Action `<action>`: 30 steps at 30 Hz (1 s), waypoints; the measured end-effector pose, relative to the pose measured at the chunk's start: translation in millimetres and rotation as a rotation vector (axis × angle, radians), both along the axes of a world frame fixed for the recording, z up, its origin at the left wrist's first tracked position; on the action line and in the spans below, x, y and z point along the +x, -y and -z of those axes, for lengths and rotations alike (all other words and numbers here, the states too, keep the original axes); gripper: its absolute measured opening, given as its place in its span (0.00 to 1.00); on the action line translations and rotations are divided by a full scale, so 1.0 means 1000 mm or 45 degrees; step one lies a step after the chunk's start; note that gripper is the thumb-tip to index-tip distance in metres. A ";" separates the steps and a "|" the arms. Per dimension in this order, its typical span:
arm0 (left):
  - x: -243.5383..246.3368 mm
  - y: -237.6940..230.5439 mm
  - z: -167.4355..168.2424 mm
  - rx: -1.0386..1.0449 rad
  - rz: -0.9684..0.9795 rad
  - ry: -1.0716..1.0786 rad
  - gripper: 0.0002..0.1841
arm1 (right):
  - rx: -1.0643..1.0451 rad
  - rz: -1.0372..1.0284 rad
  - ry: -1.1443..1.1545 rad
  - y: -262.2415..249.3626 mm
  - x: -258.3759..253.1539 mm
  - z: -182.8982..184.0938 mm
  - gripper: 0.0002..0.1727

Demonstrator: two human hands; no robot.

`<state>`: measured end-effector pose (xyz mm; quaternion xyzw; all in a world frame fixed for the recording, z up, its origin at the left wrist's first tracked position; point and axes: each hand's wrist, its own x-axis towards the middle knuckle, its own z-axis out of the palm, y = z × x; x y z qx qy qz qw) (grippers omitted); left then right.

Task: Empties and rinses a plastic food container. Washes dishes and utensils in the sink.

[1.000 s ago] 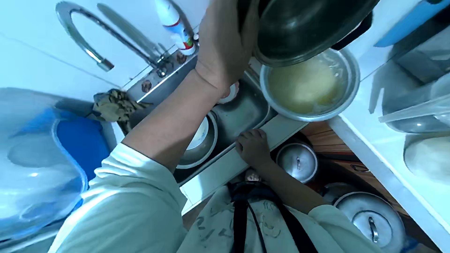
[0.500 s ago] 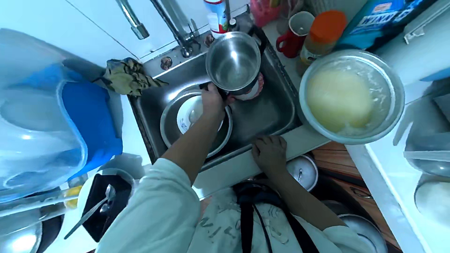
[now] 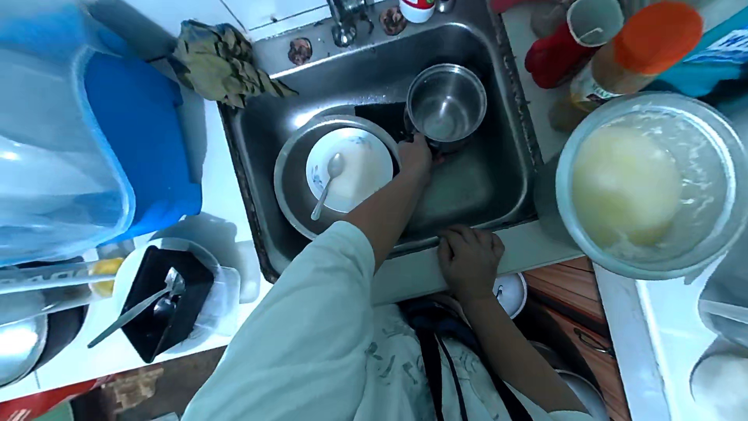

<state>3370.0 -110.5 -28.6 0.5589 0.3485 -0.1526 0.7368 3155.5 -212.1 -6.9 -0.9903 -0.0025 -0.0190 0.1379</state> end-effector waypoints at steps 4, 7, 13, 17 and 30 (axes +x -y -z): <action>0.002 0.006 0.003 -0.044 -0.021 -0.053 0.27 | -0.004 -0.001 0.058 0.000 0.000 0.001 0.18; 0.002 0.009 0.008 -0.092 -0.043 -0.048 0.27 | -0.003 -0.004 0.043 0.000 0.000 0.001 0.19; -0.012 0.000 0.009 -0.155 0.087 0.015 0.30 | -0.019 -0.018 0.054 0.000 0.000 0.002 0.19; -0.028 -0.018 0.001 -0.117 0.279 0.139 0.35 | 0.002 -0.018 0.065 -0.001 0.000 0.001 0.20; -0.083 -0.199 -0.013 1.740 1.215 -0.115 0.30 | -0.036 -0.034 0.018 -0.002 0.000 0.000 0.21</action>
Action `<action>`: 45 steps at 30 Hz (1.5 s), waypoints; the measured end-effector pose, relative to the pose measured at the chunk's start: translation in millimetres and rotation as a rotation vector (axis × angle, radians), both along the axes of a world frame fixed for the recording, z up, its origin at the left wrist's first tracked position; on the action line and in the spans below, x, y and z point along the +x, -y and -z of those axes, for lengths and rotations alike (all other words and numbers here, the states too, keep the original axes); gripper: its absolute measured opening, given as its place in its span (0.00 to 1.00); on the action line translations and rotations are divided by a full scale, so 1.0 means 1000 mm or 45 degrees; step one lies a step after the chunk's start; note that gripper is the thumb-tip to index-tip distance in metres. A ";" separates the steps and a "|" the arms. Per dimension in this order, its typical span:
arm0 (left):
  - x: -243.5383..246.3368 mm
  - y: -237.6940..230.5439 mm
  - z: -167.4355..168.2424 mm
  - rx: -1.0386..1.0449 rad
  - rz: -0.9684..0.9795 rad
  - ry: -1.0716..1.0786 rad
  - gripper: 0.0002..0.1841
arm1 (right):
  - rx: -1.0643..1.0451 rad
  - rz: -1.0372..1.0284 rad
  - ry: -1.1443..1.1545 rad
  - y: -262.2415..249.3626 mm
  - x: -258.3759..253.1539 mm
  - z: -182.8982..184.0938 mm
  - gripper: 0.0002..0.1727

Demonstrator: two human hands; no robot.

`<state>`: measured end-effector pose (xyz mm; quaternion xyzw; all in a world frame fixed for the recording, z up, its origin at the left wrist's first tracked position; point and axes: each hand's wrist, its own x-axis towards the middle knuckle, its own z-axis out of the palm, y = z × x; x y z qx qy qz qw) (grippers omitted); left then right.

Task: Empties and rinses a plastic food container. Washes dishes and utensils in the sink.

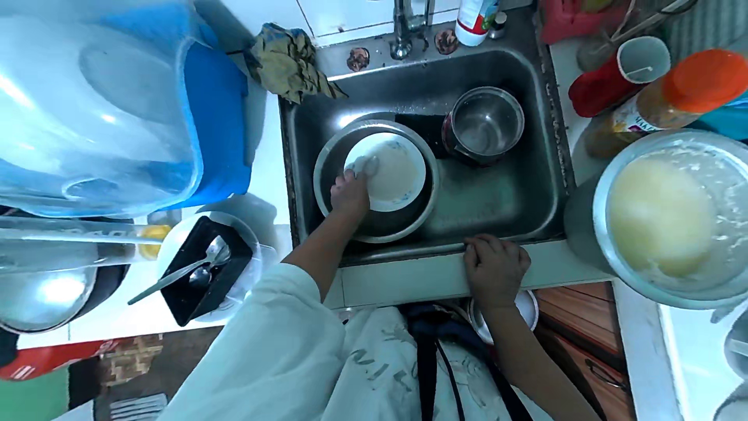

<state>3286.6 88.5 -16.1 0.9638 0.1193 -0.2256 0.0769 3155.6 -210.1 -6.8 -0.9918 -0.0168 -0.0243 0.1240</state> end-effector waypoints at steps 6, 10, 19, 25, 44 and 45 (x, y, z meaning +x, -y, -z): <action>0.003 0.012 0.003 -0.050 0.030 0.012 0.25 | 0.020 0.009 0.023 0.000 -0.001 0.001 0.21; 0.017 0.033 -0.037 -0.130 0.000 0.037 0.27 | 0.023 0.023 0.013 0.000 0.000 0.001 0.21; 0.098 0.147 -0.069 -0.547 0.257 0.181 0.24 | -0.006 0.042 -0.008 0.000 0.002 -0.002 0.20; 0.134 0.190 -0.041 -0.171 0.638 0.132 0.15 | 0.017 0.057 0.016 0.000 0.001 -0.001 0.18; 0.234 0.242 -0.007 -0.496 0.813 0.283 0.17 | 0.029 0.080 0.046 0.002 0.000 0.002 0.15; 0.236 0.242 -0.005 -0.483 0.848 0.288 0.16 | 0.030 0.080 0.055 0.002 0.000 0.003 0.15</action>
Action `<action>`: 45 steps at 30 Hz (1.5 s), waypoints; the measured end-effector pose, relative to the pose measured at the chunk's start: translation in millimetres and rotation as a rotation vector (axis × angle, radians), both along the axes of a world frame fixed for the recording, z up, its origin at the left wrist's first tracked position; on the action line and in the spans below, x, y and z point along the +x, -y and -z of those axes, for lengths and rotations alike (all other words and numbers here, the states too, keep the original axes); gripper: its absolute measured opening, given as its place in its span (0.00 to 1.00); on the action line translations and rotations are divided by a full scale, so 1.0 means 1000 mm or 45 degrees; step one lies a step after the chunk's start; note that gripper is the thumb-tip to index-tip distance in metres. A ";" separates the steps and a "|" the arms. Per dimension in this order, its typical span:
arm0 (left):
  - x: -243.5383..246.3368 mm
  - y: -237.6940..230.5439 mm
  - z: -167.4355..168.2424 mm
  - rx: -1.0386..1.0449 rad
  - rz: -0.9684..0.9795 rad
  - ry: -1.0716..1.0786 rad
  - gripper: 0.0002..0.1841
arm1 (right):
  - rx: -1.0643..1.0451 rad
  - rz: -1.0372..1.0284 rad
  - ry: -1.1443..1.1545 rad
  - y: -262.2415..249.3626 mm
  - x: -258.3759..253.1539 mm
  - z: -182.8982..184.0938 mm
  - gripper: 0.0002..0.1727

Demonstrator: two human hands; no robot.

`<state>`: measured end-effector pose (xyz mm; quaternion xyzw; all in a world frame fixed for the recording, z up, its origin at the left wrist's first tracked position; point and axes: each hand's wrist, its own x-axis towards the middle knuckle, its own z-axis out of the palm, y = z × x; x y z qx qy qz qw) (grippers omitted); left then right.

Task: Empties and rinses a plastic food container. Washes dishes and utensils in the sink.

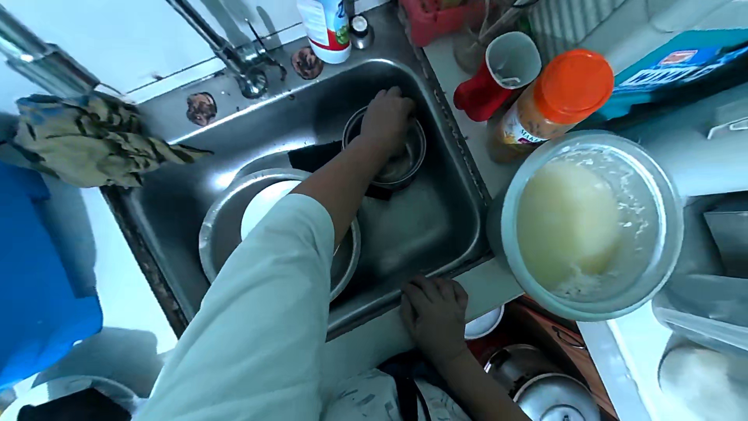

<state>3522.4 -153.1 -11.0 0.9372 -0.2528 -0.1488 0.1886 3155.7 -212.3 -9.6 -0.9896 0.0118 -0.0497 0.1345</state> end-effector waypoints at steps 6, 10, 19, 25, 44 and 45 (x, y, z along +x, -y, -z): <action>0.000 -0.002 0.004 0.088 0.156 0.112 0.13 | 0.009 0.003 -0.011 0.000 0.000 -0.001 0.15; -0.007 -0.002 -0.004 -0.166 -0.193 0.066 0.17 | 0.019 -0.002 -0.005 -0.001 0.001 -0.001 0.15; -0.171 0.062 -0.110 -1.225 0.296 0.458 0.13 | 0.060 -0.010 -0.097 0.000 0.001 -0.010 0.16; -0.214 -0.032 -0.075 -0.850 -0.009 0.197 0.10 | 0.041 -0.046 -0.100 -0.002 0.000 -0.010 0.18; -0.258 -0.237 0.045 -1.770 -2.024 -0.976 0.32 | -0.007 -0.034 -0.023 -0.005 -0.003 -0.003 0.21; -0.258 -0.238 0.044 -1.758 -1.996 -0.944 0.34 | -0.007 -0.031 -0.022 -0.005 -0.003 -0.003 0.21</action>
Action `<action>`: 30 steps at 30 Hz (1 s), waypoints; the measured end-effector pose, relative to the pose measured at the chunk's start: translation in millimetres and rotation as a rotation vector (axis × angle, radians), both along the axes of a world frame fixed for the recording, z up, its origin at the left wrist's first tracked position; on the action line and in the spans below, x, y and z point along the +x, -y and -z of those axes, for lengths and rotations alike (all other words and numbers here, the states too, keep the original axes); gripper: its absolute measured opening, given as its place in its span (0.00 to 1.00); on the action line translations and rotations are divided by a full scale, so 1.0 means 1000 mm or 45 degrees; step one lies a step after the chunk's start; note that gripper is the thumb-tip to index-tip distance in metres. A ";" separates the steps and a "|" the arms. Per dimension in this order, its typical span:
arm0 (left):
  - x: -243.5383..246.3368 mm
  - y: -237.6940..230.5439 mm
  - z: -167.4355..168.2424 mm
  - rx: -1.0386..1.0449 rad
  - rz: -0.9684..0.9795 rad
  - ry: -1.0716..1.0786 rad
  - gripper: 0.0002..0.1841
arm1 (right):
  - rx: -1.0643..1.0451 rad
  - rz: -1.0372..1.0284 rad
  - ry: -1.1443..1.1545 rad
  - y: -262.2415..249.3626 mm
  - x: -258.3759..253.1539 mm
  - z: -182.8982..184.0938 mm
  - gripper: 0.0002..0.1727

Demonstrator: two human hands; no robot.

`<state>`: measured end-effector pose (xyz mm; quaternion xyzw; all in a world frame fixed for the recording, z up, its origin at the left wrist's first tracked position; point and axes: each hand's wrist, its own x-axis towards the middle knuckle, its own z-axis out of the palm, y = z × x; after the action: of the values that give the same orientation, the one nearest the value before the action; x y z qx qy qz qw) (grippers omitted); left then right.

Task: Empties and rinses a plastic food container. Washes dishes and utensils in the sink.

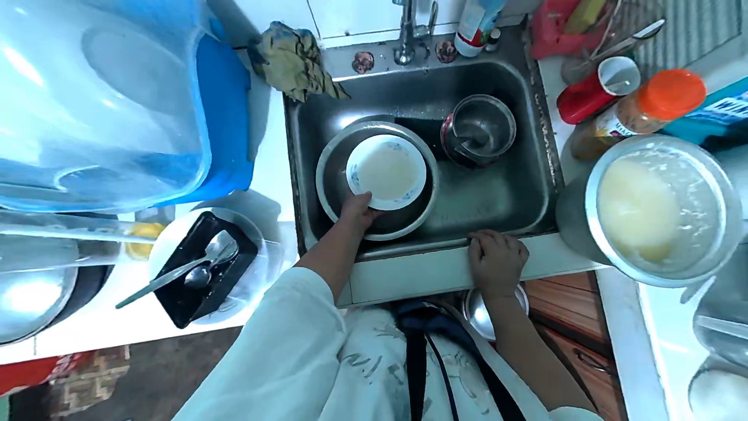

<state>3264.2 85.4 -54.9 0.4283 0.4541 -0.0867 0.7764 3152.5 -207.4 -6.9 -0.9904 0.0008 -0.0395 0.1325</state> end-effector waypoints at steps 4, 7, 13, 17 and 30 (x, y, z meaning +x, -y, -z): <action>-0.004 -0.009 -0.001 0.037 0.033 0.068 0.32 | -0.005 0.002 -0.011 0.000 -0.001 0.000 0.21; -0.006 -0.017 -0.007 0.089 0.074 0.049 0.27 | 0.000 -0.002 -0.010 0.000 0.000 -0.001 0.21; 0.003 -0.020 -0.005 0.484 0.332 -0.041 0.29 | -0.006 -0.007 -0.028 0.001 0.000 0.001 0.22; 0.006 -0.011 0.002 0.680 0.331 -0.009 0.36 | -0.003 -0.005 -0.042 0.001 0.000 0.001 0.22; 0.031 -0.039 0.009 1.113 0.644 0.012 0.41 | 0.035 -0.004 -0.011 0.002 0.000 0.002 0.21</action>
<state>3295.2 124.0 -64.0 0.8104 0.3265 -0.0720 0.4810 3152.9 -209.2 -8.6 -0.9886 0.0003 -0.0348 0.1461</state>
